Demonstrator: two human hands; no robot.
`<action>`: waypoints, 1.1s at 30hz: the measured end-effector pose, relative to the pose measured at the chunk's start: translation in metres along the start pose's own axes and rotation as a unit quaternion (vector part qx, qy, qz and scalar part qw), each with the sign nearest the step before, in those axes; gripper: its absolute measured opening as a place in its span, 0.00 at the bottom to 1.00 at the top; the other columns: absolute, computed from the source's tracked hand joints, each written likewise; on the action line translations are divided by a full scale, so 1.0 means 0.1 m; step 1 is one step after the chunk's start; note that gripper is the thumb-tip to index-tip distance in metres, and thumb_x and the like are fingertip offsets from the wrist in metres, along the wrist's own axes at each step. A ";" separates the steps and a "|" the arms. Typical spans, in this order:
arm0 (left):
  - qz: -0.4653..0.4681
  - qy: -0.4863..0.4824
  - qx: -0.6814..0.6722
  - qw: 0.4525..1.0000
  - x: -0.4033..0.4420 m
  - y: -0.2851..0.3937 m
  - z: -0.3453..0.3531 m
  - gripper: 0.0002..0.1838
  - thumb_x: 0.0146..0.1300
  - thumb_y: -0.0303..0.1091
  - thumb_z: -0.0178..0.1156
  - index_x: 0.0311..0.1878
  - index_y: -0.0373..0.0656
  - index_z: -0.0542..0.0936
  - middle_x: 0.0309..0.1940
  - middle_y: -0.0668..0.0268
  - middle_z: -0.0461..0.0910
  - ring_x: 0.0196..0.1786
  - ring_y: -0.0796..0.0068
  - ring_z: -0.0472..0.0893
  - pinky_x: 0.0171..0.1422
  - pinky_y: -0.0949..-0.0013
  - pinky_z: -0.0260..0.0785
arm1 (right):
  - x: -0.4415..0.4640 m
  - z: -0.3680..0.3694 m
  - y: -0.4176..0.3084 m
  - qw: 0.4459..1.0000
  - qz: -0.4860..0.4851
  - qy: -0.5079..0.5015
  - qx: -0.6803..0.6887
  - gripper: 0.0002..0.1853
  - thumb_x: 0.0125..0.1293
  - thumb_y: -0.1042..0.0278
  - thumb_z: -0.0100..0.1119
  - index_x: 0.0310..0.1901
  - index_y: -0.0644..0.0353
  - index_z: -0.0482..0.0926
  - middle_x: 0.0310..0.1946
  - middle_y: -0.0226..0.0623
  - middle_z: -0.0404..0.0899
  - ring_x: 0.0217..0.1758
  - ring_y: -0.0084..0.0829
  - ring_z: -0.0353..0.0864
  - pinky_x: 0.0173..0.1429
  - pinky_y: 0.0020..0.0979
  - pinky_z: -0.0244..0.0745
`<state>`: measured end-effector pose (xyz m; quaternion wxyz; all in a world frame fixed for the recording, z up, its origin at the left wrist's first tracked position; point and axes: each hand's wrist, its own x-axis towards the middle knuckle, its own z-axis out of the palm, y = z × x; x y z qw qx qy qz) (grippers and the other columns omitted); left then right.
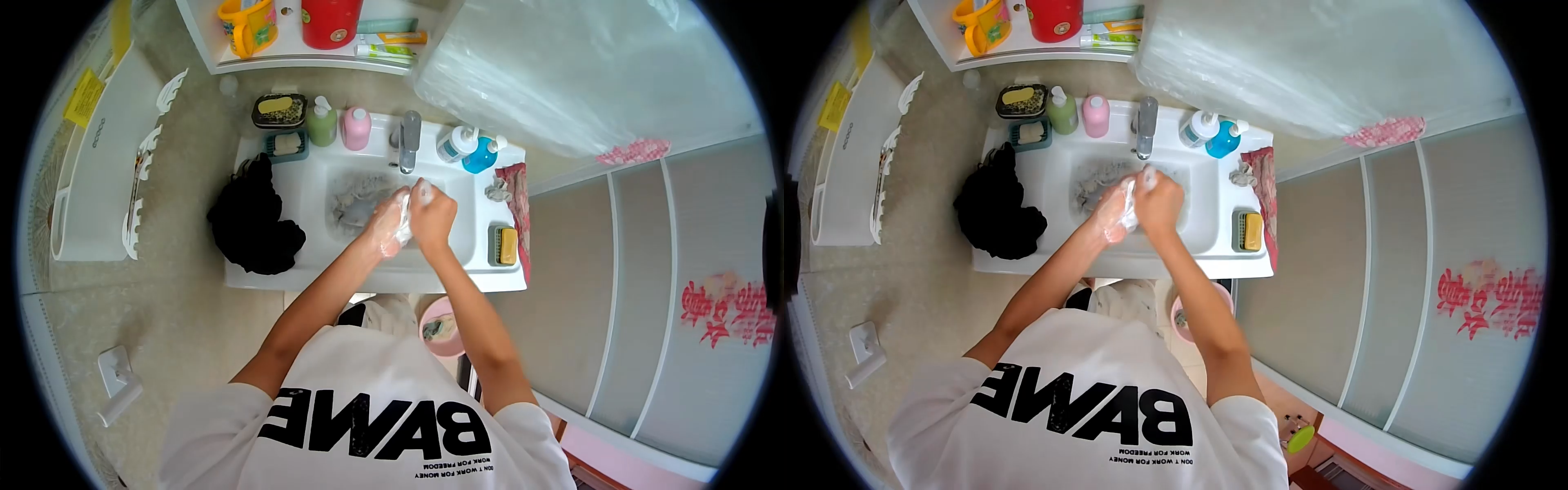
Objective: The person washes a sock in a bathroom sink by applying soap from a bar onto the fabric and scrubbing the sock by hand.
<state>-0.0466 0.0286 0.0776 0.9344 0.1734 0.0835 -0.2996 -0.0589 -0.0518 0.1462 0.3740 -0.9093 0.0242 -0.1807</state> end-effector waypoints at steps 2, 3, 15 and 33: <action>0.003 -0.110 -0.079 0.991 0.07 0.01 -0.27 0.12 0.70 0.41 0.53 0.50 0.46 0.74 0.38 0.71 0.77 0.40 0.76 0.79 0.46 0.69 0.75 | -0.05 0.01 -0.12 0.999 -0.044 -0.001 -0.001 0.15 0.62 0.64 0.56 0.20 0.63 0.76 0.18 0.52 0.74 0.21 0.51 0.76 0.31 0.46 0.70; 0.013 0.042 0.040 0.998 0.07 0.07 -0.24 0.11 0.71 0.41 0.50 0.50 0.48 0.74 0.39 0.70 0.78 0.41 0.76 0.79 0.45 0.70 0.76 | -0.23 0.10 -0.15 0.991 -0.134 0.012 0.014 0.15 0.62 0.65 0.56 0.21 0.64 0.76 0.17 0.52 0.74 0.21 0.52 0.75 0.28 0.45 0.69; -0.048 0.030 0.158 0.986 -0.25 0.50 0.44 0.24 0.69 0.59 0.46 0.49 0.46 0.74 0.40 0.71 0.79 0.43 0.75 0.80 0.51 0.65 0.72 | 0.27 -0.31 0.05 0.749 0.412 -0.222 0.468 0.16 0.64 0.56 0.61 0.39 0.64 0.80 0.37 0.39 0.81 0.35 0.28 0.80 0.37 0.34 0.73; 0.032 0.206 0.066 0.976 -0.21 0.19 0.82 0.17 0.69 0.54 0.50 0.35 0.52 0.75 0.24 0.78 0.74 0.25 0.81 0.73 0.26 0.72 0.65 | 0.02 -0.02 -0.09 0.996 -0.070 0.047 0.003 0.15 0.59 0.63 0.60 0.21 0.63 0.74 0.17 0.53 0.71 0.21 0.53 0.72 0.27 0.43 0.66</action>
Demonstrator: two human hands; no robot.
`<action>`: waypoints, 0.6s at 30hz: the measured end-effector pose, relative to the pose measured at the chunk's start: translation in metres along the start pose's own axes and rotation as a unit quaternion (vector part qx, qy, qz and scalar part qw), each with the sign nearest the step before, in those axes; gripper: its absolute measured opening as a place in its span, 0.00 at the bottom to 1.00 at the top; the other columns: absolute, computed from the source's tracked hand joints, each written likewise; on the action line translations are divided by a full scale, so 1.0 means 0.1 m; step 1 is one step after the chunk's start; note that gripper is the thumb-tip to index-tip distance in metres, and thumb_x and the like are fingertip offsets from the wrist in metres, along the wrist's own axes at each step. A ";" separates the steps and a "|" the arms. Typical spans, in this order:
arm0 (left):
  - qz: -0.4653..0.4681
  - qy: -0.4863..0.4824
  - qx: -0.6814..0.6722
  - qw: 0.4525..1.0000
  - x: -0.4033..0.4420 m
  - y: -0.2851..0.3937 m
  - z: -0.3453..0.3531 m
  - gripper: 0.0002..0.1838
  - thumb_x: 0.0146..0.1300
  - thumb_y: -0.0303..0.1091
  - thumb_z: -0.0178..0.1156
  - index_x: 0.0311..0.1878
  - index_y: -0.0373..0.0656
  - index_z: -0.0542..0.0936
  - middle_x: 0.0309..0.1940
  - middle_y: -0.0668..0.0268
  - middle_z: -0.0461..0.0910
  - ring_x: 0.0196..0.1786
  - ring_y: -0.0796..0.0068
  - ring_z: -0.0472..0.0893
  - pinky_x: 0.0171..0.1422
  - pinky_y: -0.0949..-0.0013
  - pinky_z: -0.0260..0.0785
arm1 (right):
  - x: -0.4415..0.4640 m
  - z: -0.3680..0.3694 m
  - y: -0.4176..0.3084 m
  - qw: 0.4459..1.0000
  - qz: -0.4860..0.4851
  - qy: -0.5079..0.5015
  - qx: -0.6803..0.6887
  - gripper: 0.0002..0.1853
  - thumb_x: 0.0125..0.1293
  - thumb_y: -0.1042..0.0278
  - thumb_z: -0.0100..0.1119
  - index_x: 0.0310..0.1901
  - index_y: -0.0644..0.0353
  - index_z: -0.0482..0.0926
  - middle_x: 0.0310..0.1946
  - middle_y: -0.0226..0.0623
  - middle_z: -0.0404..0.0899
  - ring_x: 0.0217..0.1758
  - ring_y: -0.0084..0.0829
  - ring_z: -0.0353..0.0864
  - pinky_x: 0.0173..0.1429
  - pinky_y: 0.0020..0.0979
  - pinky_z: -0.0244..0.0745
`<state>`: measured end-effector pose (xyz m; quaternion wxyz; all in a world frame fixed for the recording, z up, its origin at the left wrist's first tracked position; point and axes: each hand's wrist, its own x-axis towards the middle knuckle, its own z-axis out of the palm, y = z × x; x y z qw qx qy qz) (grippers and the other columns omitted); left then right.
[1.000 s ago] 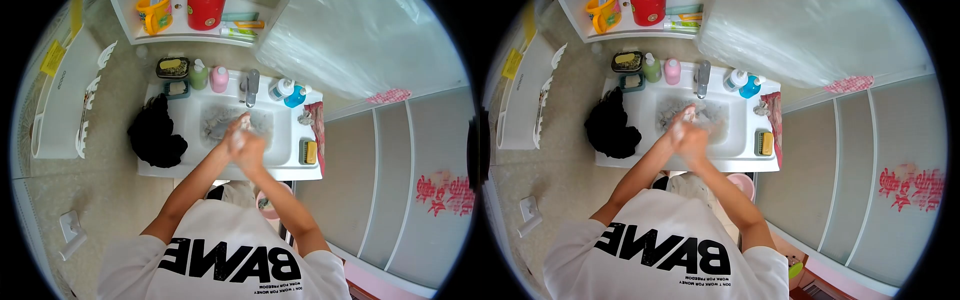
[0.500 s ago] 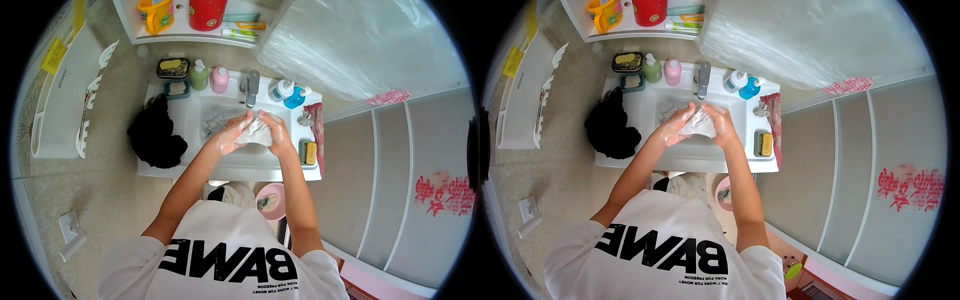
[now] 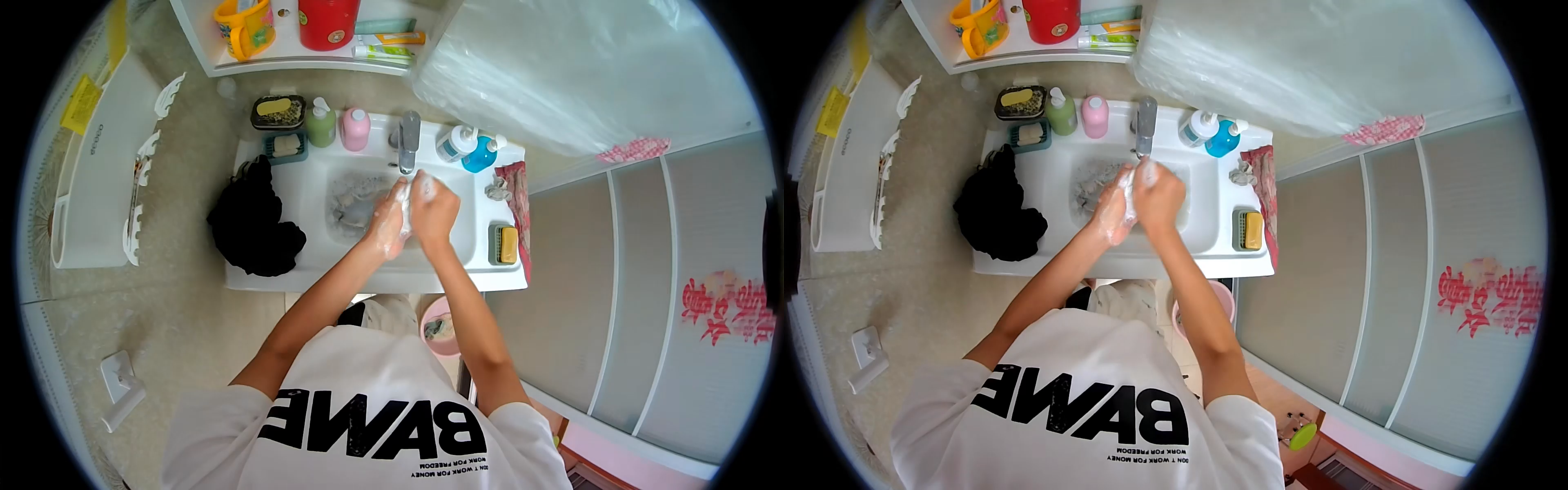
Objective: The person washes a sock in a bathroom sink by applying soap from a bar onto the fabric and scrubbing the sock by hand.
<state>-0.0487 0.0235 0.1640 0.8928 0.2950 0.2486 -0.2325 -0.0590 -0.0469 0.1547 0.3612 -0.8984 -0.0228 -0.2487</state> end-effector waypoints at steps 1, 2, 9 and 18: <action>-0.012 -0.042 -0.029 0.999 0.09 0.01 -0.07 0.16 0.69 0.54 0.50 0.36 0.52 0.75 0.25 0.77 0.75 0.25 0.81 0.74 0.27 0.71 0.66 | 0.04 0.03 0.03 1.000 0.004 0.010 -0.001 0.15 0.59 0.63 0.60 0.21 0.64 0.74 0.17 0.53 0.72 0.20 0.54 0.72 0.27 0.44 0.66; -0.025 -0.082 -0.060 0.994 0.26 -0.05 -0.24 0.16 0.69 0.53 0.50 0.37 0.52 0.74 0.26 0.76 0.75 0.26 0.81 0.74 0.28 0.70 0.67 | -0.04 0.09 0.05 0.999 -0.040 0.010 -0.024 0.15 0.60 0.62 0.60 0.21 0.64 0.74 0.18 0.54 0.72 0.21 0.54 0.72 0.28 0.45 0.66; -0.058 -0.157 -0.043 0.985 0.61 -0.20 -0.64 0.13 0.68 0.52 0.53 0.42 0.54 0.74 0.33 0.75 0.77 0.34 0.79 0.78 0.36 0.69 0.72 | 0.09 0.11 0.03 1.000 0.001 -0.022 0.011 0.13 0.58 0.64 0.59 0.21 0.61 0.76 0.19 0.52 0.74 0.22 0.54 0.74 0.27 0.46 0.66; 0.001 -0.209 -0.106 0.972 0.64 -0.24 -0.74 0.12 0.70 0.45 0.50 0.48 0.51 0.76 0.35 0.74 0.77 0.37 0.79 0.78 0.38 0.70 0.73 | -0.06 0.14 -0.04 0.995 -0.093 -0.020 0.041 0.13 0.60 0.67 0.58 0.22 0.66 0.74 0.17 0.54 0.72 0.19 0.53 0.72 0.24 0.42 0.66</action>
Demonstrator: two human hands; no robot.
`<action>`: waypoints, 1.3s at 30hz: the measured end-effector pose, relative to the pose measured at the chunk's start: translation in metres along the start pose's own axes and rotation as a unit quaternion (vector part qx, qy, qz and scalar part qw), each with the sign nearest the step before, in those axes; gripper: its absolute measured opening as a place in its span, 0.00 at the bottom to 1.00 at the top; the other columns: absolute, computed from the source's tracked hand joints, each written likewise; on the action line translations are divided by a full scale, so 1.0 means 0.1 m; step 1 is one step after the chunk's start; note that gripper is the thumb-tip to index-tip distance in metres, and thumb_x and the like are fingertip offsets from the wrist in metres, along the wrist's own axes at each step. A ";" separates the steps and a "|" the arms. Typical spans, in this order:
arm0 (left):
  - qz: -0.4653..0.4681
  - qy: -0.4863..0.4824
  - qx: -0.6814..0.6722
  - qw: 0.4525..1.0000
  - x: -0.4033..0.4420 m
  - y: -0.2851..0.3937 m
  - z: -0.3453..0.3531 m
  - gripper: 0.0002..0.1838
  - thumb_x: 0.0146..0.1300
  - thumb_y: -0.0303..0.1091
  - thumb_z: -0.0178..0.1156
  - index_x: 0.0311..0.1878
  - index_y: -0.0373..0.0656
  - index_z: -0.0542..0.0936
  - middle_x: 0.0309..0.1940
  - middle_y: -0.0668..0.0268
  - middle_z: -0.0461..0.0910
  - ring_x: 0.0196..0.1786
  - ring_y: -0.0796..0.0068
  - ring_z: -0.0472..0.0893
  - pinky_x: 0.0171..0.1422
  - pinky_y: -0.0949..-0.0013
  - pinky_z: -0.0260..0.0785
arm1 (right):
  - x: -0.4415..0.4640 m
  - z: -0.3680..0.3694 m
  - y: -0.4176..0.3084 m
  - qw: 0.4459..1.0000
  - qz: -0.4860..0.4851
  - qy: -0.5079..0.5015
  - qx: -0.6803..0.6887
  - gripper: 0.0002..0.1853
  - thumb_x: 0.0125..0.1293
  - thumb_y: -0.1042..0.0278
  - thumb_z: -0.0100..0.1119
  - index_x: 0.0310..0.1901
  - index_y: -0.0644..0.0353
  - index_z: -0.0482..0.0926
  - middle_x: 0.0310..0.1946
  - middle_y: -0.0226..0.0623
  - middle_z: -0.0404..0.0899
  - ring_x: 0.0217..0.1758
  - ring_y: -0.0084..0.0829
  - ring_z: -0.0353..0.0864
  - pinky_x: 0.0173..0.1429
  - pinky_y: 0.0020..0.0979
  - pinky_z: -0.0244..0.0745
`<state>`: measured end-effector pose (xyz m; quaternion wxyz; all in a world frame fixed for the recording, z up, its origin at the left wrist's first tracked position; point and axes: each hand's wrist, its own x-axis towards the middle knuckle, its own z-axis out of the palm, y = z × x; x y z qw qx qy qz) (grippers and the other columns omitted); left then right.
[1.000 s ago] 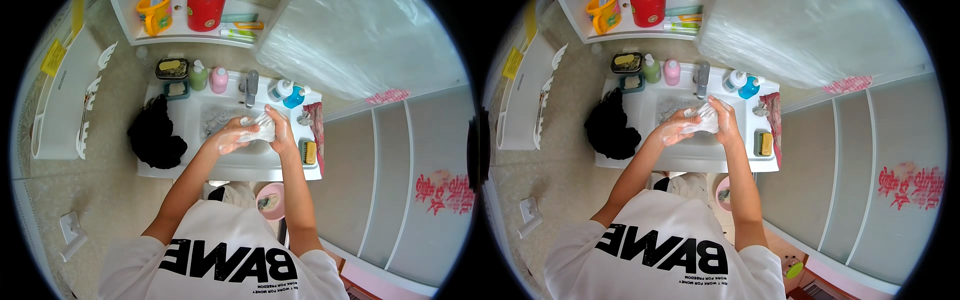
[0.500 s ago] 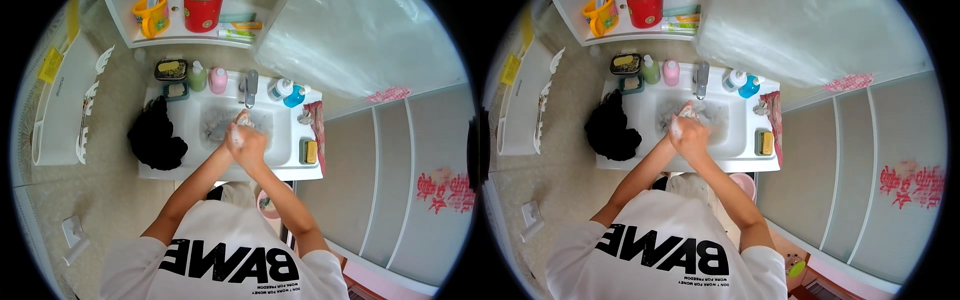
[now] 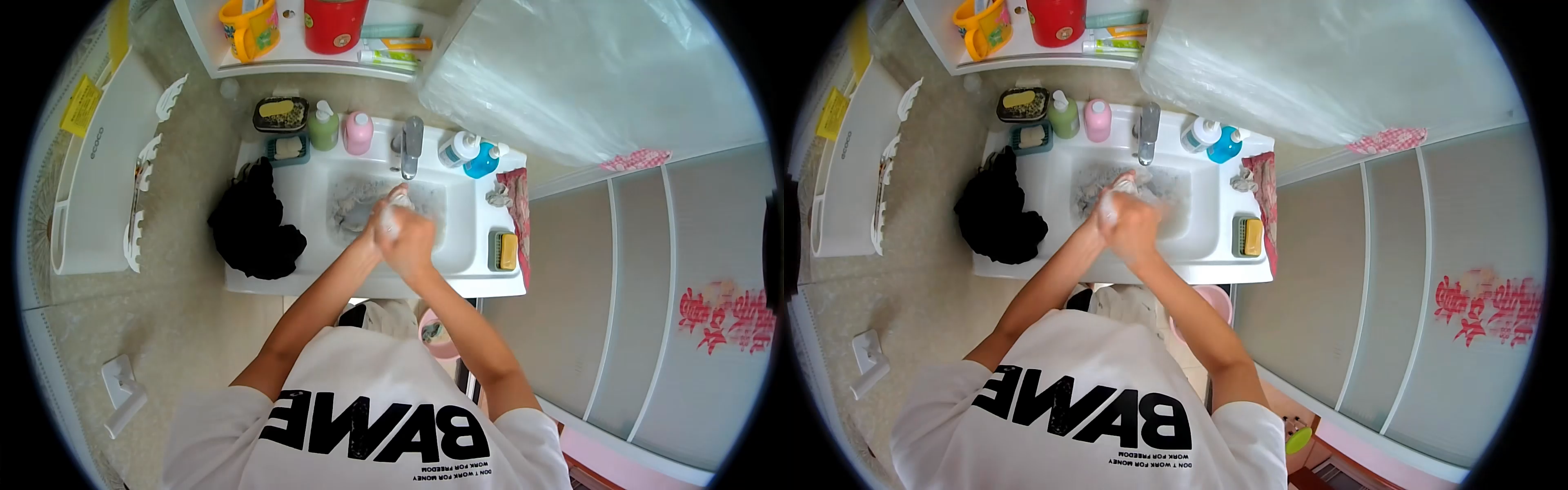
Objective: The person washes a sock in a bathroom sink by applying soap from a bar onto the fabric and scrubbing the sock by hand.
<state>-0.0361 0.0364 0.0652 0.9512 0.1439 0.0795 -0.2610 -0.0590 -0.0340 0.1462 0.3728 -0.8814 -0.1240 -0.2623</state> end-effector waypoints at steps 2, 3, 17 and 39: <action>-0.044 0.105 0.032 0.993 -0.11 0.02 0.36 0.10 0.70 0.44 0.51 0.46 0.51 0.76 0.32 0.75 0.75 0.34 0.80 0.77 0.36 0.71 0.71 | 0.01 -0.04 0.04 0.998 -0.012 -0.029 -0.057 0.13 0.61 0.67 0.57 0.23 0.66 0.75 0.17 0.55 0.72 0.20 0.52 0.73 0.25 0.42 0.66; -0.061 0.152 0.050 0.985 -0.10 0.07 0.52 0.10 0.70 0.44 0.51 0.45 0.51 0.76 0.31 0.75 0.75 0.33 0.81 0.76 0.34 0.71 0.70 | 0.10 -0.08 0.11 0.997 0.061 -0.016 -0.039 0.12 0.60 0.67 0.58 0.23 0.66 0.76 0.17 0.55 0.72 0.20 0.53 0.74 0.25 0.43 0.66; -0.019 0.128 0.098 0.987 -0.20 0.28 0.83 0.21 0.73 0.55 0.42 0.51 0.51 0.75 0.38 0.75 0.79 0.42 0.81 0.79 0.42 0.72 0.73 | 0.37 -0.17 0.28 0.730 0.482 0.034 0.483 0.10 0.62 0.64 0.61 0.40 0.62 0.79 0.29 0.33 0.79 0.31 0.24 0.79 0.36 0.30 0.74; -0.067 0.012 0.119 0.991 -0.16 0.27 0.65 0.20 0.71 0.57 0.44 0.42 0.52 0.75 0.32 0.77 0.78 0.27 0.89 0.74 0.17 0.79 0.52 | 0.44 -0.33 0.32 0.738 0.501 0.029 0.451 0.14 0.66 0.59 0.56 0.30 0.63 0.79 0.28 0.36 0.80 0.30 0.32 0.81 0.35 0.34 0.74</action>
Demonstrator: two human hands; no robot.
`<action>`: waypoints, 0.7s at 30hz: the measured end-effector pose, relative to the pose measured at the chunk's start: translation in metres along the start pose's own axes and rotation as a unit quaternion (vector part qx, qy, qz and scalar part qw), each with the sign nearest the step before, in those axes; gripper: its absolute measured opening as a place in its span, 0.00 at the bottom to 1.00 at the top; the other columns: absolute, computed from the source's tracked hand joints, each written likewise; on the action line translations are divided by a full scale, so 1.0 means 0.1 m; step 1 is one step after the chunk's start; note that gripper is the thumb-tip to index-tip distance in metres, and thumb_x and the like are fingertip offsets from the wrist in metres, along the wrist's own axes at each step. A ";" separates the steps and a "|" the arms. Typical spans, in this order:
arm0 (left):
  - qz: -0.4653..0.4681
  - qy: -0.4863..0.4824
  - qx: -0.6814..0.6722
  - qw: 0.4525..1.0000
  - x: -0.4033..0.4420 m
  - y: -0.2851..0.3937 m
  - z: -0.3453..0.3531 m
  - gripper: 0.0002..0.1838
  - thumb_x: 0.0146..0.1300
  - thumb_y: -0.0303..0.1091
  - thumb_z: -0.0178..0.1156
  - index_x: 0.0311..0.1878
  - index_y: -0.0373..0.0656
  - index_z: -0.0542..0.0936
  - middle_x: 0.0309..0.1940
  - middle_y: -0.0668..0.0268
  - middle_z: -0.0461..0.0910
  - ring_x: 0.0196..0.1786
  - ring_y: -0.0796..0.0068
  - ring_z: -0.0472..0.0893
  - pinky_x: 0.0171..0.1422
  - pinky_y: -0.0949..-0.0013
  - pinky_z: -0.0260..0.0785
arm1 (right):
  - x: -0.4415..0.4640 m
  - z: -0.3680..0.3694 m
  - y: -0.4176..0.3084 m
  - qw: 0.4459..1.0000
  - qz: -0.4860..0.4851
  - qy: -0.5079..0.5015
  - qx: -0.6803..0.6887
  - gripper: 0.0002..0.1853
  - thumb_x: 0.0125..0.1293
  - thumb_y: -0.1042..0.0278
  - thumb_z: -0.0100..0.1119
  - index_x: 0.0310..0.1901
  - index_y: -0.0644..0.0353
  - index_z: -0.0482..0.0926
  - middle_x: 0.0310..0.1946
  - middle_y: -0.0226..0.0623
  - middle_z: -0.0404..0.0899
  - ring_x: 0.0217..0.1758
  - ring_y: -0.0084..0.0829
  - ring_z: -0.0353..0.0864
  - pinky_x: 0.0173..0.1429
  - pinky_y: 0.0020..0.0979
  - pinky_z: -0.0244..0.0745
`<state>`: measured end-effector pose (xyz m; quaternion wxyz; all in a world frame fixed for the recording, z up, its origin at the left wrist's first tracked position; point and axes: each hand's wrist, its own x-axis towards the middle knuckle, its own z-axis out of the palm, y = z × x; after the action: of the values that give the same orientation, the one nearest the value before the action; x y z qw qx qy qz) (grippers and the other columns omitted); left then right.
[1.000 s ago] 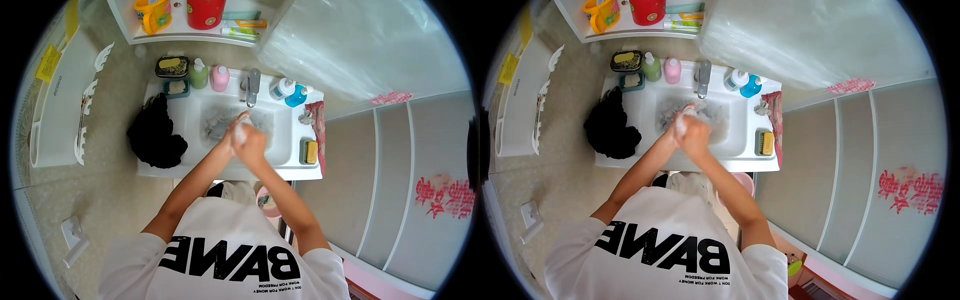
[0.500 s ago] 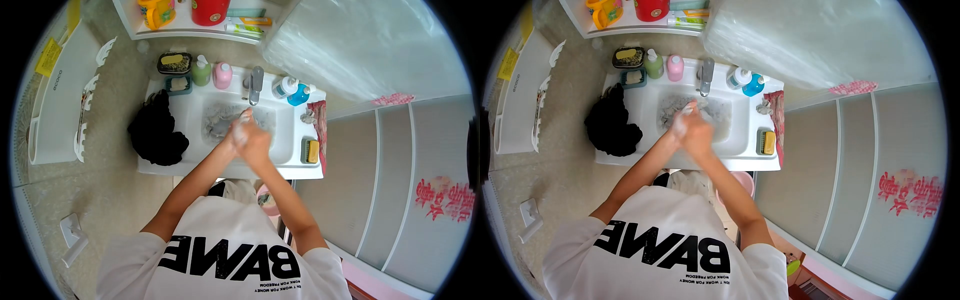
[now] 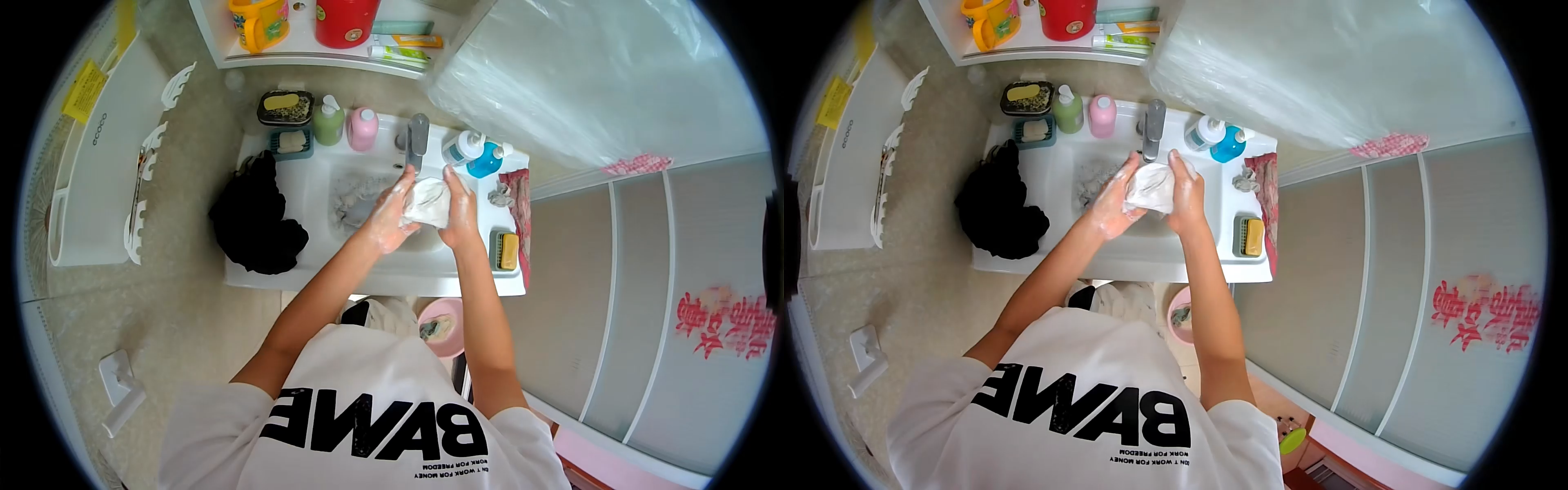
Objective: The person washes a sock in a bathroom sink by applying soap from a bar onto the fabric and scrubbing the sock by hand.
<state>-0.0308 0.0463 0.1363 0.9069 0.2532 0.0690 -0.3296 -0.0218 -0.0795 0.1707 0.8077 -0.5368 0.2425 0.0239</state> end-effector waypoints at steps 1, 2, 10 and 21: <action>-0.005 0.011 0.011 1.000 -0.03 0.05 0.02 0.20 0.72 0.57 0.43 0.42 0.52 0.76 0.32 0.78 0.78 0.27 0.89 0.74 0.18 0.79 0.52 | -0.06 0.00 -0.04 0.998 0.038 -0.015 0.052 0.15 0.66 0.59 0.55 0.30 0.63 0.78 0.28 0.33 0.79 0.30 0.30 0.80 0.35 0.34 0.75; -0.012 0.022 0.023 0.999 -0.05 0.08 0.02 0.21 0.72 0.57 0.43 0.42 0.52 0.76 0.32 0.78 0.78 0.27 0.89 0.74 0.18 0.80 0.52 | -0.08 -0.02 -0.02 0.998 0.035 -0.029 0.050 0.13 0.65 0.60 0.57 0.31 0.63 0.78 0.27 0.33 0.79 0.30 0.30 0.80 0.35 0.34 0.75; -0.075 -0.048 -0.053 0.995 0.21 -0.22 -0.45 0.14 0.67 0.53 0.55 0.35 0.53 0.76 0.26 0.79 0.75 0.24 0.88 0.71 0.22 0.78 0.58 | -0.46 0.08 0.60 0.665 -0.533 -0.065 -0.519 0.06 0.53 0.69 0.62 0.27 0.60 0.77 0.22 0.43 0.78 0.24 0.42 0.79 0.30 0.36 0.73; -0.036 0.041 -0.057 0.997 -0.03 -0.07 -0.19 0.08 0.71 0.43 0.47 0.46 0.55 0.73 0.33 0.73 0.78 0.30 0.77 0.78 0.30 0.70 0.70 | 0.13 -0.06 0.38 0.844 -0.294 0.050 -0.445 0.11 0.56 0.61 0.63 0.33 0.60 0.81 0.21 0.46 0.79 0.19 0.40 0.78 0.27 0.41 0.72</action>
<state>-0.0372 0.0529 0.1184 0.9038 0.2115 0.1339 -0.3471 -0.0237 -0.0711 0.1308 0.4376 -0.8854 0.0765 -0.1365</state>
